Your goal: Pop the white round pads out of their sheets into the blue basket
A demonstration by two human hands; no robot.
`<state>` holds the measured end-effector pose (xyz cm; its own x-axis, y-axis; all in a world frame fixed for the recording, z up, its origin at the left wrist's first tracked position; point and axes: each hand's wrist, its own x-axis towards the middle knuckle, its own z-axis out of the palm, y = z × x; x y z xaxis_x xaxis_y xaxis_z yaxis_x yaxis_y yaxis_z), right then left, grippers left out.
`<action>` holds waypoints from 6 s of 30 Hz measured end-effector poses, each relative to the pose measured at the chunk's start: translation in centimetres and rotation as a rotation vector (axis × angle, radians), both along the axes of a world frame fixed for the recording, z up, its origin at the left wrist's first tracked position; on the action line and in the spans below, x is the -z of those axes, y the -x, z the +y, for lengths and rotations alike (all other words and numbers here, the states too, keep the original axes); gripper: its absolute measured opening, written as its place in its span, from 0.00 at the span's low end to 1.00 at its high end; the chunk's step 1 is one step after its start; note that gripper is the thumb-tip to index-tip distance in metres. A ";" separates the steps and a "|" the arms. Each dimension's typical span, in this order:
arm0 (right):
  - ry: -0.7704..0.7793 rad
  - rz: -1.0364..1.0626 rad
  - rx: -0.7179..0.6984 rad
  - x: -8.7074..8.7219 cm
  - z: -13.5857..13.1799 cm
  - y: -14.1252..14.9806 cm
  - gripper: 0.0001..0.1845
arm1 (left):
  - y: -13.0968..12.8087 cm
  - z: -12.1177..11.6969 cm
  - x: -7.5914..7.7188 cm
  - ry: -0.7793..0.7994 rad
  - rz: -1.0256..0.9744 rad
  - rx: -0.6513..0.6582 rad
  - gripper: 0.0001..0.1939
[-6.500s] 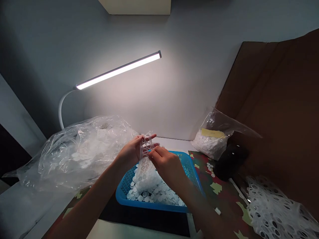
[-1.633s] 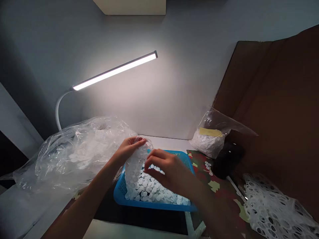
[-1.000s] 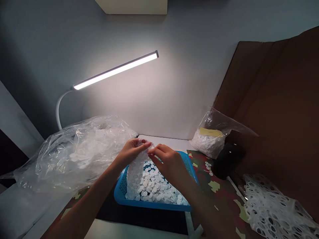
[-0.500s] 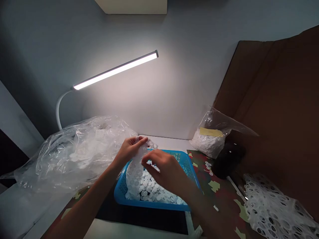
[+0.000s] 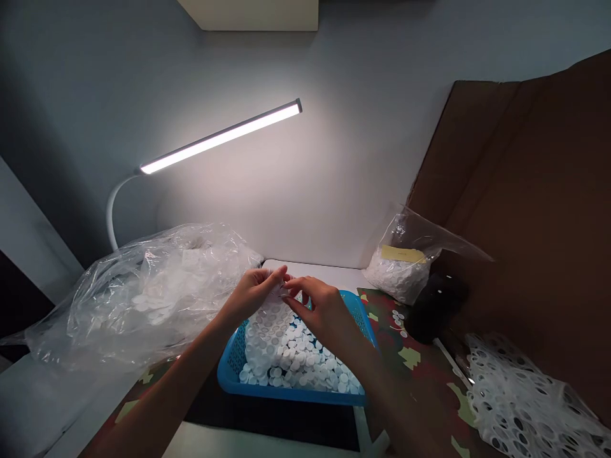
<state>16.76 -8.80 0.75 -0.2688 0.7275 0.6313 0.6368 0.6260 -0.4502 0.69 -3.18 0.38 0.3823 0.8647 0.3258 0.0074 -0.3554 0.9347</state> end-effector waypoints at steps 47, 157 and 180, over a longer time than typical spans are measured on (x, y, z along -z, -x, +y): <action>0.086 -0.222 -0.179 -1.3 -3.1 0.5 0.02 | 0.7 1.5 0.3 0.330 -0.232 -0.047 0.20; -0.050 0.010 -0.076 -0.3 -0.6 0.9 0.06 | 0.9 0.3 -1.0 0.389 -0.438 -0.013 0.13; 0.091 -0.319 -0.181 -0.6 -1.9 -0.3 0.06 | 2.2 0.8 -2.3 0.456 -0.530 -0.019 0.12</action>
